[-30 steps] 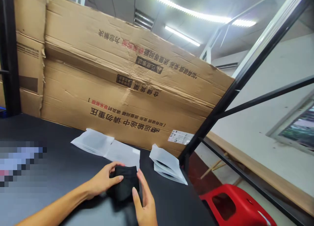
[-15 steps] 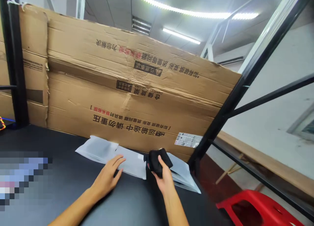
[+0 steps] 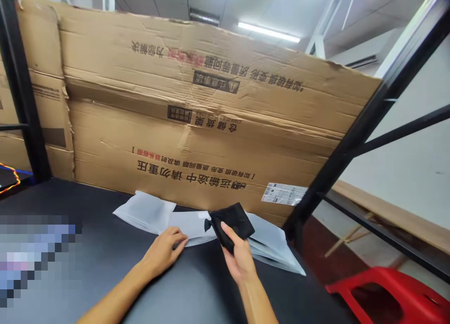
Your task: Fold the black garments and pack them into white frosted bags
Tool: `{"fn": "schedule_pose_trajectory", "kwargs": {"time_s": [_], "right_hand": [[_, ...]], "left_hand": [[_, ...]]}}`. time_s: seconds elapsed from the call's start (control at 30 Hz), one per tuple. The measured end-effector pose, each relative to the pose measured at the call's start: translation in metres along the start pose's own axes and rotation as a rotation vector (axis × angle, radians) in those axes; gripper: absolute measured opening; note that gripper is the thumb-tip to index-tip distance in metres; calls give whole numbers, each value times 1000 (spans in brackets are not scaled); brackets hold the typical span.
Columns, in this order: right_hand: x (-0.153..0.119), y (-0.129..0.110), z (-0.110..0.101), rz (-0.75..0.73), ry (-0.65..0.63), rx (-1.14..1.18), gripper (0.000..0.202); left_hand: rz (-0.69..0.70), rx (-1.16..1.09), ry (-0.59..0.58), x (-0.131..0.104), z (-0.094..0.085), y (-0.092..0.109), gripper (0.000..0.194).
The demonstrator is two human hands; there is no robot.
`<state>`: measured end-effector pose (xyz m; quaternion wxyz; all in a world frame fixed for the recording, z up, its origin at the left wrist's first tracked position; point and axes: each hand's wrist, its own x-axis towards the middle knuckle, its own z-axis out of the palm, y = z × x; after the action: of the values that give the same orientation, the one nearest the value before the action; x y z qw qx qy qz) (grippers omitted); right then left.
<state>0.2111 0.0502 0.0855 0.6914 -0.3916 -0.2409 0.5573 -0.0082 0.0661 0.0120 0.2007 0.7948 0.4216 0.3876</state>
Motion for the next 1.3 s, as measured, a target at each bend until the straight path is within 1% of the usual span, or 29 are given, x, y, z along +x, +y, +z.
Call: {"fn": "schedule_pose_trajectory", "kwargs": {"time_s": [0.1, 0.13, 0.17, 0.2, 0.23, 0.3, 0.33, 0.37, 0.4, 0.43, 0.57, 0.63, 0.7, 0.77, 0.83, 0.87, 0.9, 0.93, 1.0, 1.03, 1.1, 1.13, 1.17, 1.2, 1.23, 1.3], "right_hand": [[-12, 10, 7, -47, -100, -117, 34], [-16, 14, 8, -92, -137, -173, 32], [-18, 16, 7, -169, -187, -256, 31], [-20, 19, 7, -281, -259, -373, 31], [-22, 21, 5, -420, -357, -521, 31], [-22, 26, 2, -703, -604, -844, 30], [-22, 28, 0, -793, -715, -972, 31], [-21, 29, -1, -844, -801, -1073, 31], [-19, 30, -3, -866, -856, -1155, 32], [-18, 31, -5, -867, -881, -1228, 33], [-8, 33, -14, -820, -851, -1472, 39], [-2, 39, -18, -840, -823, -1581, 45], [3, 49, -19, -898, -722, -1723, 53], [7, 63, -17, -943, -561, -1856, 59], [9, 77, -13, -959, -431, -1925, 61], [10, 82, -11, -966, -401, -1932, 61], [11, 86, -9, -980, -399, -1930, 60], [11, 88, -7, -1001, -412, -1926, 58], [13, 87, -4, -1063, -494, -1904, 50], [14, 84, -3, -1103, -572, -1883, 45], [16, 77, -2, -1174, -783, -1822, 35], [17, 73, -3, -1180, -875, -1794, 32], [19, 71, -3, -1167, -939, -1776, 29], [21, 69, -4, -1138, -967, -1770, 27], [22, 69, -5, -1101, -953, -1778, 25], [26, 72, -5, -1036, -846, -1812, 26]], "left_hand": [[-37, -79, -5, 0, 2, 4, 30], [-51, -109, -3, 1, 3, 4, 30], [-66, -139, -1, 2, 3, 3, 31], [-79, -173, 0, 2, 4, 3, 32], [-89, -208, -3, 3, 5, 2, 32], [-102, -281, -16, 4, 5, -1, 34], [-105, -315, -25, 4, 5, -2, 35], [-108, -343, -32, 5, 5, -4, 36], [-111, -366, -34, 5, 5, -5, 38], [-116, -381, -31, 5, 5, -6, 39], [-128, -402, -21, 4, 4, -6, 41], [-119, -408, -36, 4, 3, -2, 41], [-103, -416, -52, 3, 2, 4, 40], [-87, -417, -62, 2, 0, 10, 38], [-67, -410, -75, 0, -3, 16, 34], [-55, -402, -86, -1, -4, 19, 32], [-43, -391, -92, -1, -5, 22, 30], [-33, -377, -92, -2, -6, 23, 29], [-28, -352, -73, -2, -9, 26, 30], [-35, -347, -62, -2, -10, 26, 31], [-70, -361, -63, -1, -12, 27, 34], [-88, -371, -79, -1, -13, 28, 35], [-100, -379, -101, -1, -13, 28, 36], [-104, -381, -120, -1, -13, 29, 36], [-101, -377, -135, -1, -13, 30, 36], [-79, -356, -145, -1, -12, 31, 35]]}}
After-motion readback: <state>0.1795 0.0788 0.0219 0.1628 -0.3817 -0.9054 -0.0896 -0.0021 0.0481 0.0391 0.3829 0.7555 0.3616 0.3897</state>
